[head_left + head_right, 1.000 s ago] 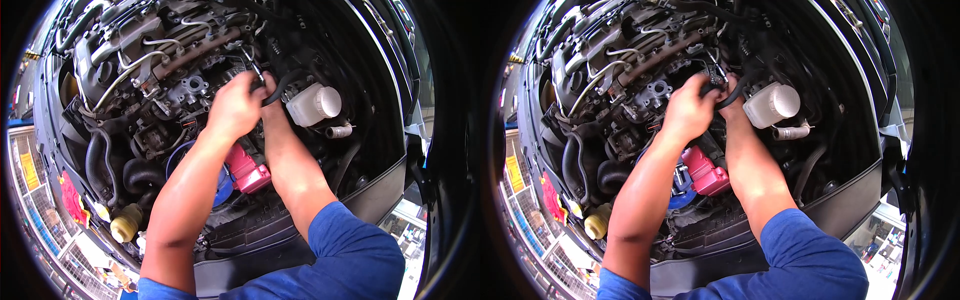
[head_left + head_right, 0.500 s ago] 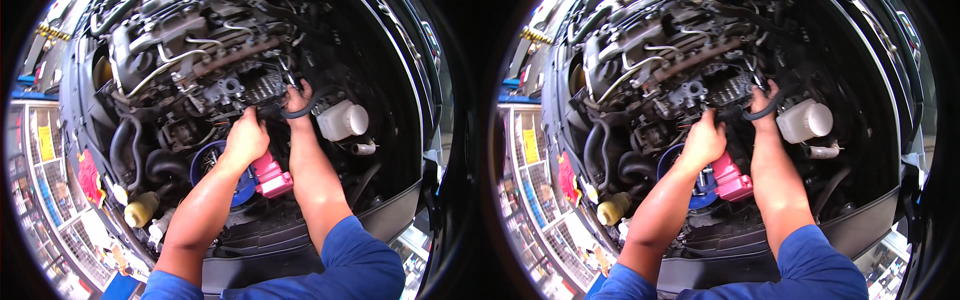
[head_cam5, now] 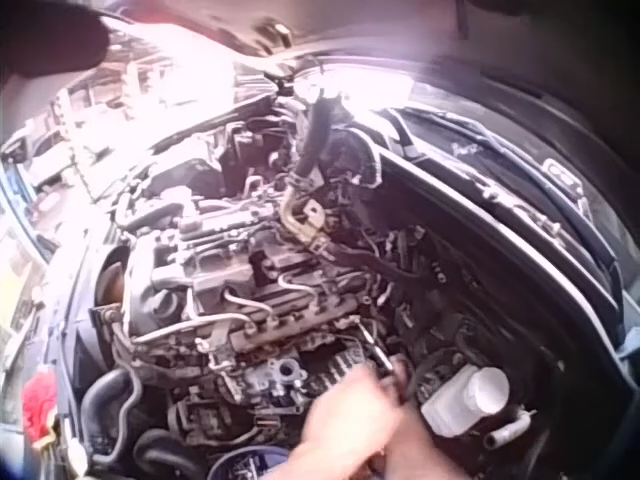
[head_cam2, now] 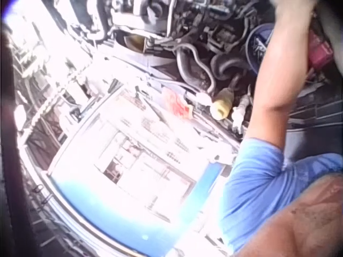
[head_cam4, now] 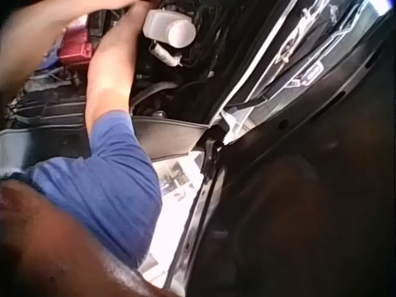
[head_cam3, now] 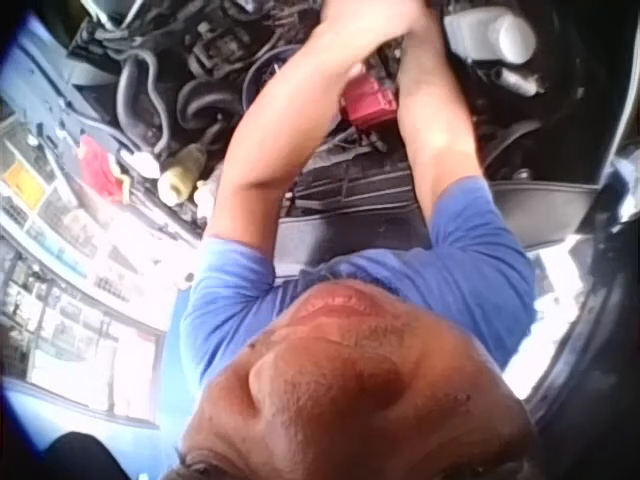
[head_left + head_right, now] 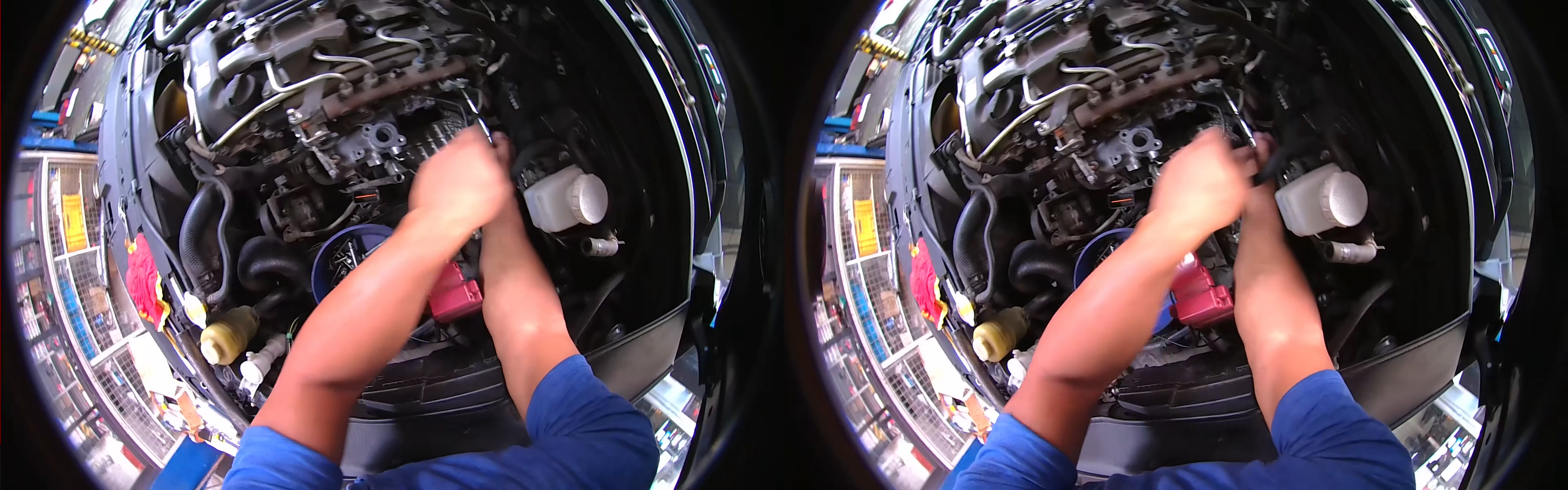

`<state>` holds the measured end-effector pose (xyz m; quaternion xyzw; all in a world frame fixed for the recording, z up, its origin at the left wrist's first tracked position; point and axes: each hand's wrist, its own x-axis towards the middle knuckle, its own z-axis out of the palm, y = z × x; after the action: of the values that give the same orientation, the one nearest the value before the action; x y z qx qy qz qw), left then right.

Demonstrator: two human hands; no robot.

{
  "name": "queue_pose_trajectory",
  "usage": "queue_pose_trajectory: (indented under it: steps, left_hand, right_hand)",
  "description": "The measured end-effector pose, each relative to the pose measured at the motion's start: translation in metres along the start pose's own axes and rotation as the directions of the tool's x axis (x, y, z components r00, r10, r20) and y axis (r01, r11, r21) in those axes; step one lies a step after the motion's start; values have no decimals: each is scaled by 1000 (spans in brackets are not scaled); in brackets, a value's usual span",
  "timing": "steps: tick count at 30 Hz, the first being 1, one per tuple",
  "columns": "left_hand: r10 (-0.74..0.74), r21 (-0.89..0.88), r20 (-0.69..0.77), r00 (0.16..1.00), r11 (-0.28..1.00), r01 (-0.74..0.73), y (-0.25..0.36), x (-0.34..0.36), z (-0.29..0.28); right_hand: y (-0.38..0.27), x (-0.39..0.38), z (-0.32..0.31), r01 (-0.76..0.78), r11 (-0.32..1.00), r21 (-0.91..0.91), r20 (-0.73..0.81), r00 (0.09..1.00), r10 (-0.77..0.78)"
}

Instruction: Repair and reassemble components of a car engine in a service bay.

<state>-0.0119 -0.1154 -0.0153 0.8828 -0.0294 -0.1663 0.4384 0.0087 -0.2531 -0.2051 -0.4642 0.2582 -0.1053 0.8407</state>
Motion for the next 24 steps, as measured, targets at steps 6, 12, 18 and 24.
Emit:
queue_pose_trajectory:
  steps: [6,12,18,24]
  left_hand:
    - [-233,16,-23,972,972,233,-57,-36,-3]
    - [207,222,111,972,948,-227,49,40,20]
    - [82,129,10,997,988,-83,17,23,6]
    - [-60,-133,-162,985,990,39,-69,-34,4]
  right_hand:
    - [4,12,6,47,996,-76,-89,995,-53]
    - [-6,10,-14,-322,918,233,-19,942,336]
    - [-13,0,0,-180,977,111,-75,979,189]
    - [-4,7,13,-15,999,-42,-110,994,10]
